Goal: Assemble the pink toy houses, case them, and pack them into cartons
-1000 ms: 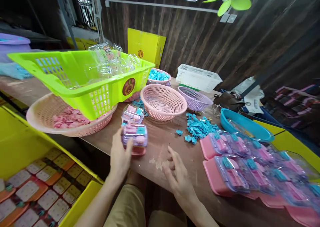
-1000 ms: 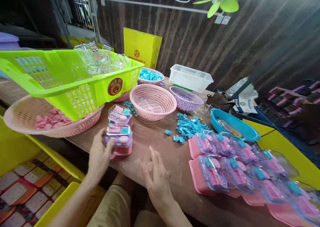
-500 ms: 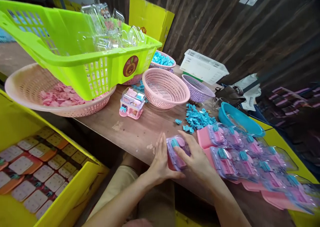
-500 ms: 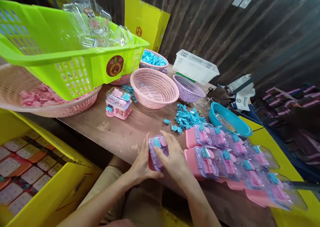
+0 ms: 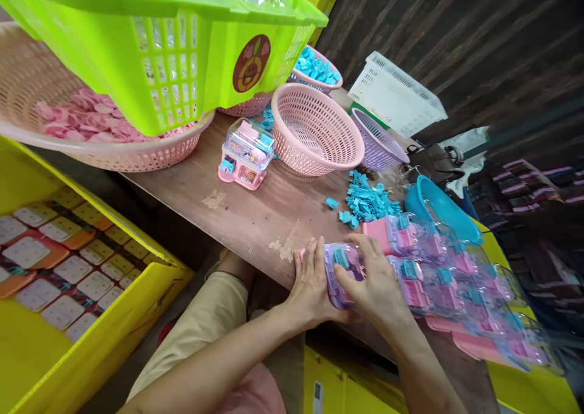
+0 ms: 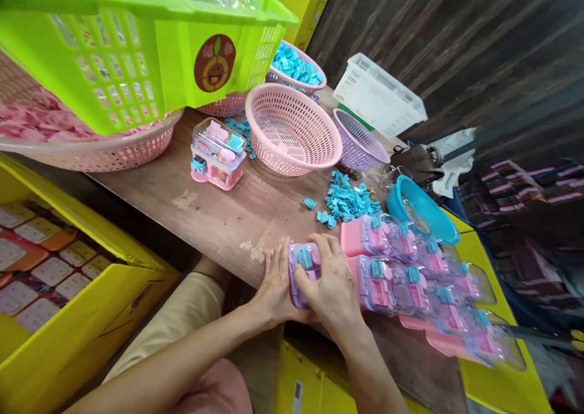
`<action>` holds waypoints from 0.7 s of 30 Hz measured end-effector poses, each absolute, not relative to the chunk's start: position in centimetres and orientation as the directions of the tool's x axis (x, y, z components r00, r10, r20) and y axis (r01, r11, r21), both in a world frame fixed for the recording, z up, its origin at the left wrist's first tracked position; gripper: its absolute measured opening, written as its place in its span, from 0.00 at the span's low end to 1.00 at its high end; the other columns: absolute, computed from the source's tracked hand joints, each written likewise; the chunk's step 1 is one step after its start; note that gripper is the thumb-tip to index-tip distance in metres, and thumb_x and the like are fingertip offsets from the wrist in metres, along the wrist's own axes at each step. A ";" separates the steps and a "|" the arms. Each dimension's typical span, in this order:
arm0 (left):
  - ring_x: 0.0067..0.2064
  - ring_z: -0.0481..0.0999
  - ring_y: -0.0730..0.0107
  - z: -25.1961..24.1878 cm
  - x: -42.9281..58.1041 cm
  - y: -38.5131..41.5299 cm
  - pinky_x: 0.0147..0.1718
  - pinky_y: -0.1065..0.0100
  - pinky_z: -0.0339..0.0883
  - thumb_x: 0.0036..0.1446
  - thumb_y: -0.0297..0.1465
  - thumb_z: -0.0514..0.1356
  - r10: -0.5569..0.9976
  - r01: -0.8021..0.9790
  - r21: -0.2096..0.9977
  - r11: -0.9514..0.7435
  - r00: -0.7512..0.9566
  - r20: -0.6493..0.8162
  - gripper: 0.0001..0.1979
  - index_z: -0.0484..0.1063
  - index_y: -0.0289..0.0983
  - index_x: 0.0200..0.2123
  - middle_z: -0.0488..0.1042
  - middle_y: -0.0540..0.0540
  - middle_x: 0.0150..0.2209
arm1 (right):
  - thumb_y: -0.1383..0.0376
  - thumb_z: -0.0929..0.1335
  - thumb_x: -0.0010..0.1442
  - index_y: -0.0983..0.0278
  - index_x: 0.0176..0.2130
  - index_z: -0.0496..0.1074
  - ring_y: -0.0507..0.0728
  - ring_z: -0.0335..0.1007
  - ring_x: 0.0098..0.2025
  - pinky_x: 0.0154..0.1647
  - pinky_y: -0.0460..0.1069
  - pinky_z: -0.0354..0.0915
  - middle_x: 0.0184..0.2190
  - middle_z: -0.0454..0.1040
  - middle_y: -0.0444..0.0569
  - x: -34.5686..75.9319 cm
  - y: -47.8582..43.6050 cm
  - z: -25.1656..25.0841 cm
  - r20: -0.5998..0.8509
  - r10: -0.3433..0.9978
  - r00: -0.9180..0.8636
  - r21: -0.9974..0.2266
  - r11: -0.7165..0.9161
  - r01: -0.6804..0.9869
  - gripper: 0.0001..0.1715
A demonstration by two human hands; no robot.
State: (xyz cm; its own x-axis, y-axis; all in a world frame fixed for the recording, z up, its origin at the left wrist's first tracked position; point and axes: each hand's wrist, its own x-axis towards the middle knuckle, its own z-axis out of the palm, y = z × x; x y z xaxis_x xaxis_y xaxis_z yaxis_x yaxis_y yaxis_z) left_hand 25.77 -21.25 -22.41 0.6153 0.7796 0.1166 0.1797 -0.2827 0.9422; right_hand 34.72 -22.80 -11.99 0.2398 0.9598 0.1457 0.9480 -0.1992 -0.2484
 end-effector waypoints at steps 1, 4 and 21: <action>0.65 0.38 0.41 -22.4 25.8 -21.2 0.58 0.35 0.28 0.29 0.45 0.69 0.783 0.184 0.941 -0.285 0.611 0.118 0.68 0.24 0.31 0.62 0.42 0.27 0.63 | 0.60 0.62 0.51 0.62 0.46 0.64 0.62 0.66 0.46 0.44 0.56 0.64 0.46 0.66 0.53 34.6 -22.8 -11.9 0.138 0.966 0.219 -0.221 -0.186 0.957 0.22; 0.65 0.41 0.42 -22.1 25.7 -21.0 0.58 0.36 0.30 0.30 0.43 0.68 0.777 0.182 0.938 -0.296 0.617 0.125 0.67 0.25 0.31 0.62 0.44 0.27 0.63 | 0.60 0.62 0.52 0.61 0.47 0.66 0.62 0.65 0.47 0.44 0.56 0.64 0.49 0.64 0.53 34.1 -23.0 -11.6 0.127 0.971 0.201 -0.126 -0.186 0.975 0.22; 0.62 0.53 0.44 -21.4 25.2 -20.4 0.59 0.36 0.33 0.30 0.43 0.67 0.752 0.152 0.933 -0.326 0.639 0.159 0.61 0.34 0.33 0.62 0.53 0.29 0.61 | 0.64 0.62 0.54 0.61 0.46 0.68 0.61 0.61 0.36 0.33 0.54 0.61 0.46 0.69 0.52 31.3 -23.4 -10.4 0.127 0.980 0.153 0.345 -0.188 0.920 0.19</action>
State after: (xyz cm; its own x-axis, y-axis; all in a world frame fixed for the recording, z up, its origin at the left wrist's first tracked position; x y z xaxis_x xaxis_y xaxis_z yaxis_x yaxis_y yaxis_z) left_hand 25.19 -20.40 -21.35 0.6391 0.7525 0.1590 0.1516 -0.3259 0.9332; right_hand 31.26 -23.44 -10.41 0.1531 0.9800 0.1271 0.9196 -0.1884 0.3447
